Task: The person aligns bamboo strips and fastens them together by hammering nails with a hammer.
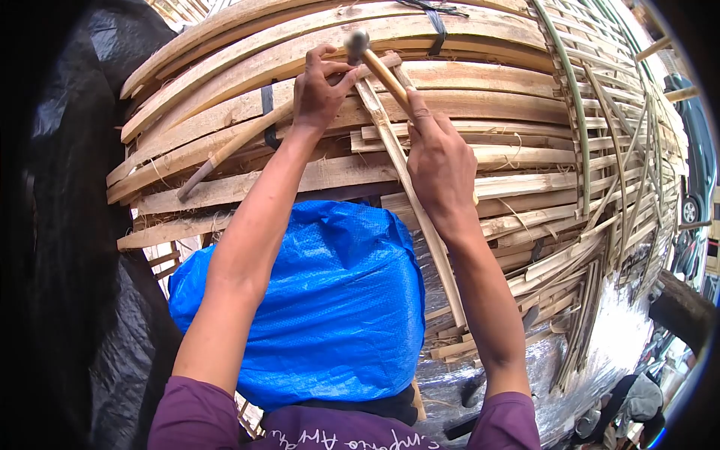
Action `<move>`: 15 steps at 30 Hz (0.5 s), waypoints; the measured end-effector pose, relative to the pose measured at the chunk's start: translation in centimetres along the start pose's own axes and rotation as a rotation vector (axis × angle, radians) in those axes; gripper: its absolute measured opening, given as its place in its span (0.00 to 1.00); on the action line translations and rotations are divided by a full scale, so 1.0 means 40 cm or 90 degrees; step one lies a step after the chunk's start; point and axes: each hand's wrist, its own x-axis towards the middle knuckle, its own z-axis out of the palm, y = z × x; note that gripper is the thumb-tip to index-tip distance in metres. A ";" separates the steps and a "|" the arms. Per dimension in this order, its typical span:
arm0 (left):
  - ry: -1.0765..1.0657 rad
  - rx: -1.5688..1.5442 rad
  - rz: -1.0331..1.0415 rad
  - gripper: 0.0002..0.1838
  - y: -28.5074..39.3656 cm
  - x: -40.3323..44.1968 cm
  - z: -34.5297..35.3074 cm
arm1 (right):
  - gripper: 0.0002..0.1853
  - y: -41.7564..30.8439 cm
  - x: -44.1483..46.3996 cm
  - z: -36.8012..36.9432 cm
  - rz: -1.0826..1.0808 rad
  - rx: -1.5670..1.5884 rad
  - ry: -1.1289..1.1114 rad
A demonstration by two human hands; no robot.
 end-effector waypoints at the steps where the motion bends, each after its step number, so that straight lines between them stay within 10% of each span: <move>1: -0.010 0.001 -0.017 0.29 0.002 -0.001 0.000 | 0.27 -0.001 0.002 0.008 -0.019 0.004 0.015; 15: 0.011 0.019 -0.007 0.28 0.006 -0.001 0.000 | 0.28 0.003 0.008 -0.030 0.013 0.024 0.009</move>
